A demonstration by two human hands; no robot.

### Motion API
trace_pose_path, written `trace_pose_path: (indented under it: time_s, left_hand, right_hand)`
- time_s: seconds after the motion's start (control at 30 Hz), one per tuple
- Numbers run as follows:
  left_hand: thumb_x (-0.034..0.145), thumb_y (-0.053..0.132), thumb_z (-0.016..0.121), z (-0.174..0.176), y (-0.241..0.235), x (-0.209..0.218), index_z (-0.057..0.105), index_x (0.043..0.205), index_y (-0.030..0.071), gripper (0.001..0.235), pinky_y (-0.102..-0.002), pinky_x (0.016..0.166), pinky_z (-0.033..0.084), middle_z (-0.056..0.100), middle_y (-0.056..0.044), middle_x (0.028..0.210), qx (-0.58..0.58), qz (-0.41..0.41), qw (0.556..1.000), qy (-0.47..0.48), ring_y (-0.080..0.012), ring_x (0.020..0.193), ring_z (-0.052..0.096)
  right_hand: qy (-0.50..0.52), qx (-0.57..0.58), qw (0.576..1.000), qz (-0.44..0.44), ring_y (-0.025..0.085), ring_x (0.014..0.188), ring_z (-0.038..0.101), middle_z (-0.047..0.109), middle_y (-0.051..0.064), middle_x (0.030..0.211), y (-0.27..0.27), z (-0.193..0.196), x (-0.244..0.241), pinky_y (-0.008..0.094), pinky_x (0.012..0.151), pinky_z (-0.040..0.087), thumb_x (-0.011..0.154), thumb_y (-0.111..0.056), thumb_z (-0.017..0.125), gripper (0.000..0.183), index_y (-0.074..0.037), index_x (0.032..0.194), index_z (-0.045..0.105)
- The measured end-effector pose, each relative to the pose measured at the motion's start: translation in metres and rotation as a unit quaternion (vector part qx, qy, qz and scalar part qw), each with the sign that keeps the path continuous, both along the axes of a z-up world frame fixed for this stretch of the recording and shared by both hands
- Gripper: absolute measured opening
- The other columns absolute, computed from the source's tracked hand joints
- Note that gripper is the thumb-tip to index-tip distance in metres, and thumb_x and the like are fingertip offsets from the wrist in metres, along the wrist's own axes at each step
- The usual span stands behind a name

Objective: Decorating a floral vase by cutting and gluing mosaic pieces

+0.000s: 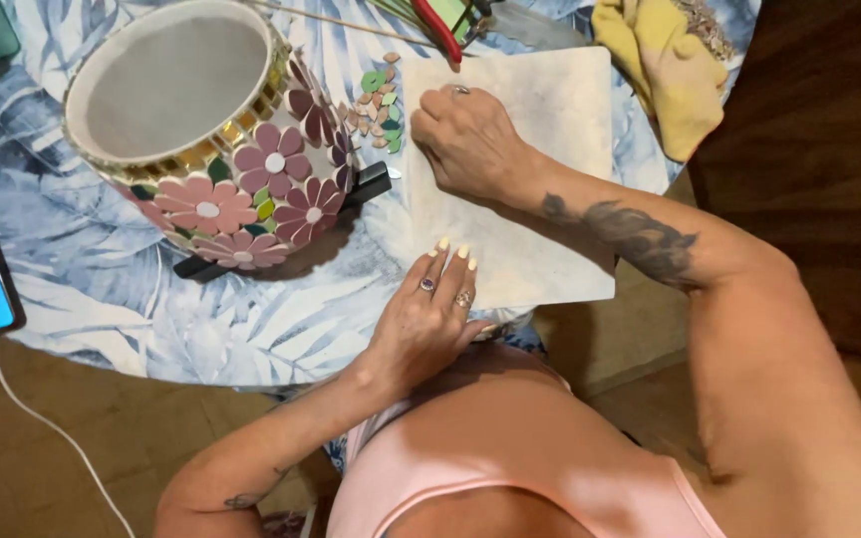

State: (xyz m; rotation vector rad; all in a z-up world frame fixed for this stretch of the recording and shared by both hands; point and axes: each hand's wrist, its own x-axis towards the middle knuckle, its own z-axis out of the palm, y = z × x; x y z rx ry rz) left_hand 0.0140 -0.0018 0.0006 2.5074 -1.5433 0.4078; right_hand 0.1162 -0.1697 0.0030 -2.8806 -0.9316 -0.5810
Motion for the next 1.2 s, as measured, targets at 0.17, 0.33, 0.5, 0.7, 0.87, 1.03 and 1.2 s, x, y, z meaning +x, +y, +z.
trace_pose_path:
  time_s: [0.17, 0.33, 0.5, 0.7, 0.87, 1.03, 1.2]
  left_hand:
    - [0.075, 0.052, 0.047, -0.008, 0.003, -0.002, 0.053, 0.102, -0.008, 0.066, -0.042, 0.089, 0.039, 0.053, -0.025, 0.1, -0.174, -0.005, 0.983, 0.06, -0.0396, 0.096, 0.054]
    - [0.055, 0.061, 0.059, -0.001, 0.012, 0.005, 0.047, 0.112, -0.007, 0.09, -0.044, 0.097, 0.033, 0.048, -0.025, 0.109, -0.112, -0.056, 0.988, 0.086, -0.0415, 0.106, 0.047]
    - [0.074, 0.046, 0.053, 0.006, 0.006, 0.003, 0.047, 0.114, -0.005, 0.066, -0.043, 0.098, 0.032, 0.049, -0.022, 0.11, -0.172, -0.023, 0.976, 0.129, -0.0395, 0.11, 0.045]
    - [0.078, 0.015, 0.059, 0.032, -0.003, -0.003, 0.046, 0.116, -0.002, 0.044, -0.043, 0.096, 0.036, 0.05, -0.02, 0.113, -0.346, 0.029, 0.898, 0.271, -0.0384, 0.112, 0.045]
    - [0.079, 0.005, 0.052, 0.04, -0.004, -0.003, 0.044, 0.117, -0.006, 0.04, -0.043, 0.093, 0.04, 0.05, -0.024, 0.114, -0.37, 0.021, 0.865, 0.337, -0.0387, 0.11, 0.046]
    - [0.079, 0.0, 0.046, 0.043, -0.005, -0.004, 0.044, 0.116, -0.009, 0.038, -0.044, 0.088, 0.043, 0.051, -0.026, 0.112, -0.401, 0.024, 0.847, 0.348, -0.0402, 0.105, 0.049]
    - [0.079, 0.0, 0.045, 0.042, -0.007, -0.004, 0.045, 0.114, -0.008, 0.037, -0.042, 0.086, 0.044, 0.053, -0.023, 0.111, -0.417, 0.03, 0.837, 0.352, -0.0376, 0.104, 0.051]
  right_hand:
    - [0.018, 0.02, 0.998, 0.049, 0.024, 0.055, 0.046, 0.039, 0.005, 0.063, -0.045, -0.014, -0.08, 0.035, 0.044, 0.036, 0.085, -0.02, 0.043, 0.019, -0.012, 0.068, 0.046]
    - [0.115, -0.05, 0.992, -0.001, 0.025, 0.054, 0.049, 0.042, 0.009, 0.061, -0.103, 0.04, -0.107, 0.034, 0.052, 0.041, 0.077, -0.014, 0.051, 0.009, -0.011, 0.069, 0.047]
    - [0.267, 0.353, 0.895, -0.061, 0.021, 0.059, 0.049, 0.048, 0.006, 0.064, -0.066, -0.004, -0.126, 0.029, 0.056, 0.041, 0.087, -0.014, 0.044, 0.017, -0.008, 0.075, 0.053]
    - [0.328, 0.589, 0.737, -0.051, 0.009, 0.053, 0.036, 0.037, -0.002, 0.057, 0.017, 0.035, -0.128, 0.022, 0.051, 0.035, 0.088, -0.015, 0.041, 0.024, -0.007, 0.067, 0.05]
    - [0.312, 0.608, 0.726, -0.072, 0.007, 0.053, 0.038, 0.041, -0.001, 0.055, 0.024, 0.035, -0.128, 0.022, 0.05, 0.036, 0.088, -0.013, 0.042, 0.024, -0.005, 0.068, 0.053]
    - [0.306, 0.622, 0.717, -0.071, 0.005, 0.048, 0.034, 0.035, -0.003, 0.046, 0.029, 0.037, -0.127, 0.019, 0.044, 0.033, 0.088, -0.012, 0.041, 0.026, -0.005, 0.066, 0.052]
    - [0.314, 0.649, 0.689, -0.071, 0.005, 0.044, 0.034, 0.033, -0.003, 0.043, 0.032, 0.043, -0.128, 0.018, 0.042, 0.034, 0.09, -0.013, 0.04, 0.029, -0.004, 0.064, 0.051]
